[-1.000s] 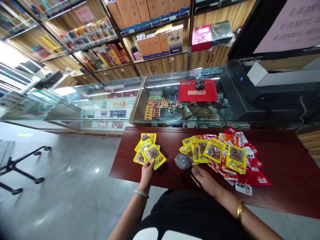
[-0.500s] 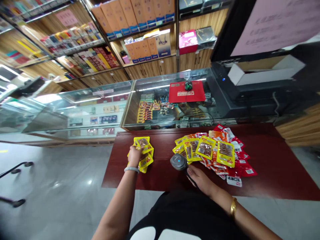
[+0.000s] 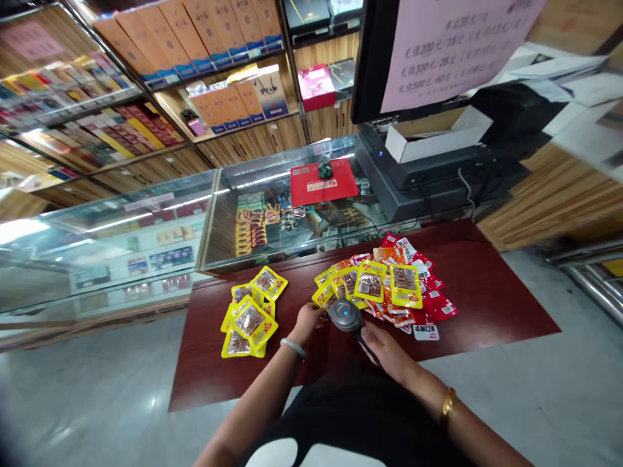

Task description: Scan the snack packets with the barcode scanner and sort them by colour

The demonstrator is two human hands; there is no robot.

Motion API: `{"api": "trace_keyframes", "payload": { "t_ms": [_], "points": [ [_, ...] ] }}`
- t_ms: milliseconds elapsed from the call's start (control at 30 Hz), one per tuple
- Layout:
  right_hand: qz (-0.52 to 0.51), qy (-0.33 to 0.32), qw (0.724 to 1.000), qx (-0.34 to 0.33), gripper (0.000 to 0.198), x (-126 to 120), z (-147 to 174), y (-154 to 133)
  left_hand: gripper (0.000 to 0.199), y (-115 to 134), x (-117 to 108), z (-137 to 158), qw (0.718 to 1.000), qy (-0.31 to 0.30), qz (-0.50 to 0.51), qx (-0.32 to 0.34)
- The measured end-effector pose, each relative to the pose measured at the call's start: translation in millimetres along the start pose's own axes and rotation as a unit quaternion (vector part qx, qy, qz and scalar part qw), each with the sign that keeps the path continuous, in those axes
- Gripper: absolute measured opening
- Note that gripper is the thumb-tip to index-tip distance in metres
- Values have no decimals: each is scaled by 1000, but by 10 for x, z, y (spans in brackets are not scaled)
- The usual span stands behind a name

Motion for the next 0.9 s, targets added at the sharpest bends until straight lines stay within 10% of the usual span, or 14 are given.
{"api": "trace_keyframes", "payload": {
  "t_ms": [267,900],
  "points": [
    [-14,29,999,14,58,-106,82,72,38,59,25,-114,981,26,193,-9],
    [27,-119,992,3,67,333,-118,-75,53,-442,-767,384,908,169,380,42]
  ]
}}
Point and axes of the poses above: each hand's wrist, its own z-axis away from the middle knuckle, its own x-axis out of the palm, y = z × x, the point moved 4 cm from there along -z, towards the middle knuckle, and after that the axes turned 4 degrees about -x, right-handed, at the moved point
